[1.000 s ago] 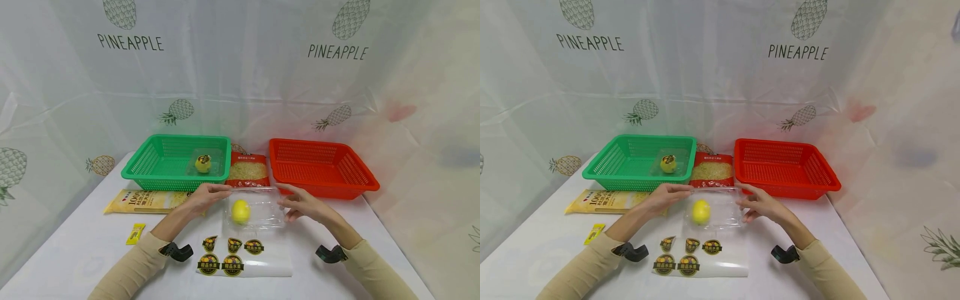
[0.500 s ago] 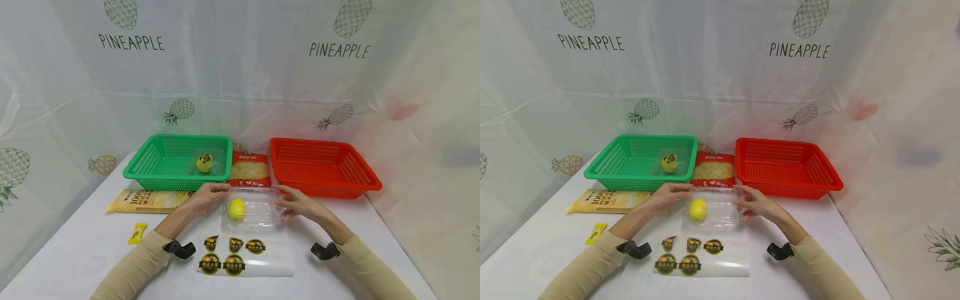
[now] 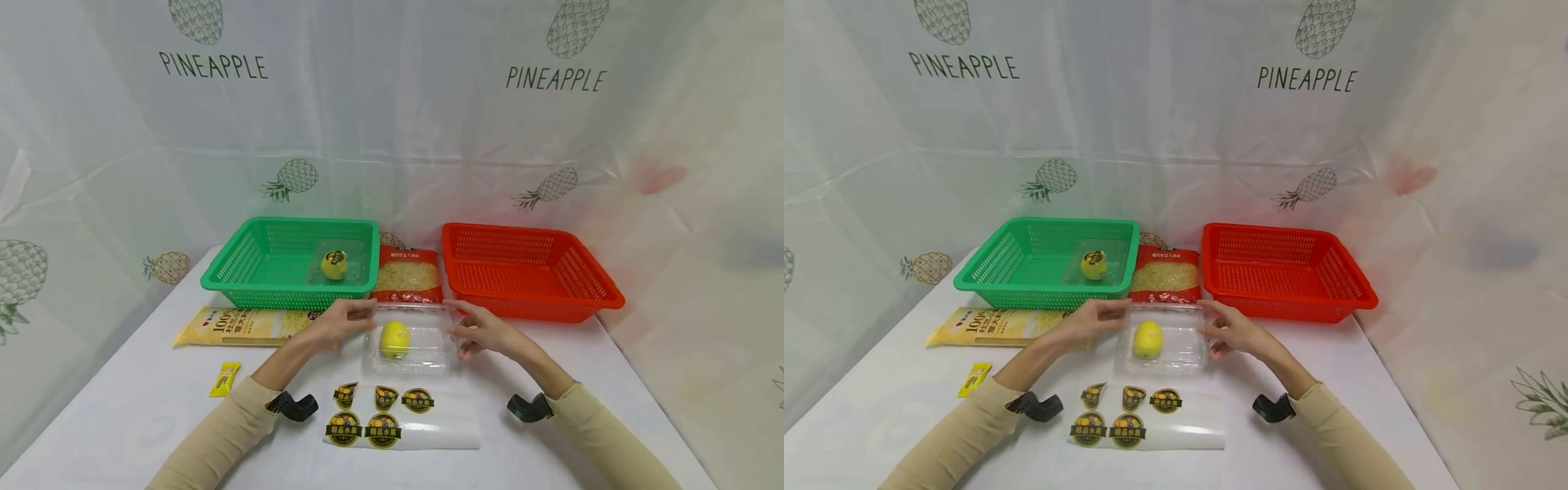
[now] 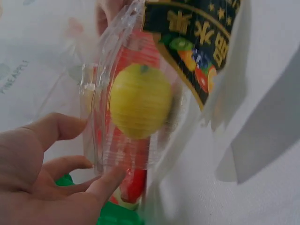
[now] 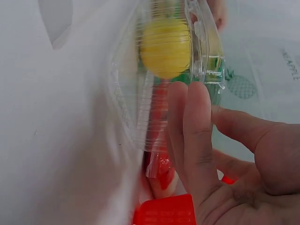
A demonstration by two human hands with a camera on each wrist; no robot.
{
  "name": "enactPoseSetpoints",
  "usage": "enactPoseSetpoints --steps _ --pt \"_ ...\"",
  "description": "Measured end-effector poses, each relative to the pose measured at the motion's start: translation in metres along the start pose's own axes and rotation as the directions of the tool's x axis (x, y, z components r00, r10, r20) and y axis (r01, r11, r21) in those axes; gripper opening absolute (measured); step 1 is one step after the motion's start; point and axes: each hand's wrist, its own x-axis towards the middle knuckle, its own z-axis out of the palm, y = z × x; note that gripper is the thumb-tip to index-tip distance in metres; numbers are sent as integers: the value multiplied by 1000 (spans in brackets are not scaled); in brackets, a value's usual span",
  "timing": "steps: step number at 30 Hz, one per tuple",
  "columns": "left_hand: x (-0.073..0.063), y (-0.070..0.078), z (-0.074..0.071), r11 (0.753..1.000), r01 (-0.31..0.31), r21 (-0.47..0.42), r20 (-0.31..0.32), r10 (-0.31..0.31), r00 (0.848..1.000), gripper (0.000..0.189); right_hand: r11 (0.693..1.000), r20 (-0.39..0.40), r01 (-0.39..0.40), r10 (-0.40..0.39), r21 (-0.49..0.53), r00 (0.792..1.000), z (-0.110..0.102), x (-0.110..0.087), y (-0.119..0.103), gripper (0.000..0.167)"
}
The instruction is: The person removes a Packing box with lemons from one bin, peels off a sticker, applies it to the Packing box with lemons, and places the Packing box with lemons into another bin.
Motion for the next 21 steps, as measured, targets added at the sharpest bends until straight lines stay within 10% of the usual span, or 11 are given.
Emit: enactPoseSetpoints --steps 11,21 --pt "-10 12 6 973 -83 214 -5 86 996 58 989 -102 -8 -7 -145 995 3 -3 -3 65" --pt "-21 13 10 911 -190 367 -65 229 971 49 908 -303 1 -141 -420 942 20 -12 -15 38"
